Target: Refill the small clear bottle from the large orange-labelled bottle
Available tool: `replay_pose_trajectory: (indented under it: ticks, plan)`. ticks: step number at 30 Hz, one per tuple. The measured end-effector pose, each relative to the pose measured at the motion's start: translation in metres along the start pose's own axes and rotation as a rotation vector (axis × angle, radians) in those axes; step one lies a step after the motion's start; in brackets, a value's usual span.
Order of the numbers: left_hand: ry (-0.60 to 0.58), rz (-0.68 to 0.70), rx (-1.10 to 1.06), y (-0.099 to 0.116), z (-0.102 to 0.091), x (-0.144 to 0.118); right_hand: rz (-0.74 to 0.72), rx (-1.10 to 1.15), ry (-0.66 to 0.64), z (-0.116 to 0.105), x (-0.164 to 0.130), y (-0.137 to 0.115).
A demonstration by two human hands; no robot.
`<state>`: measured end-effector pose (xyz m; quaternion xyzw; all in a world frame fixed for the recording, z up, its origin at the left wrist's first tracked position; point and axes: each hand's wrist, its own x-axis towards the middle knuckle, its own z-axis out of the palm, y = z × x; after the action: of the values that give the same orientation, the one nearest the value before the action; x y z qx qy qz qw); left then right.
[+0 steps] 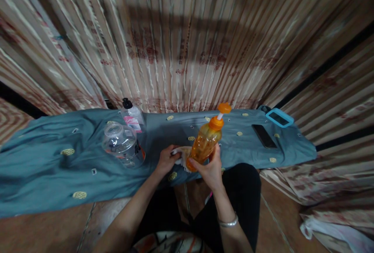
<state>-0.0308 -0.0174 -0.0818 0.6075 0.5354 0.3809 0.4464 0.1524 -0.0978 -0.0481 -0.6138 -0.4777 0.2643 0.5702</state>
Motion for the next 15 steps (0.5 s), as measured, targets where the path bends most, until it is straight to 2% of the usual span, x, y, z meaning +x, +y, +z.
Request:
replay_pose_trajectory:
  ticks: [2,3,4,6,10,11,13,15]
  plan:
    - [0.039,-0.024,-0.105,0.015,-0.003,-0.003,0.004,0.001,-0.011,-0.001,-0.003,0.000]
    - [0.110,-0.042,-0.301,0.026,-0.005,-0.004,0.007,0.001,-0.015,-0.001,-0.004,0.000]
    - [0.130,-0.036,-0.488,0.038,-0.007,-0.004,0.011,-0.002,-0.018,-0.001,-0.005,0.000]
    - [0.146,0.033,-0.672,0.065,-0.010,-0.002,0.018,-0.011,-0.021,0.002,-0.007,0.000]
    - [0.072,0.246,-0.532,0.119,-0.005,0.006,0.012,-0.043,-0.032,0.008,-0.010,-0.003]
    - [0.017,0.299,-0.489,0.128,-0.002,0.007,0.004,-0.048,-0.039,0.010,-0.010,-0.003]
    - [-0.088,0.396,-0.418,0.140,0.004,0.005,-0.020,-0.052,-0.054,0.011,-0.012,-0.005]
    - [-0.090,0.481,-0.319,0.141,0.010,-0.003,-0.056,-0.053,-0.071,0.012,-0.013,-0.006]
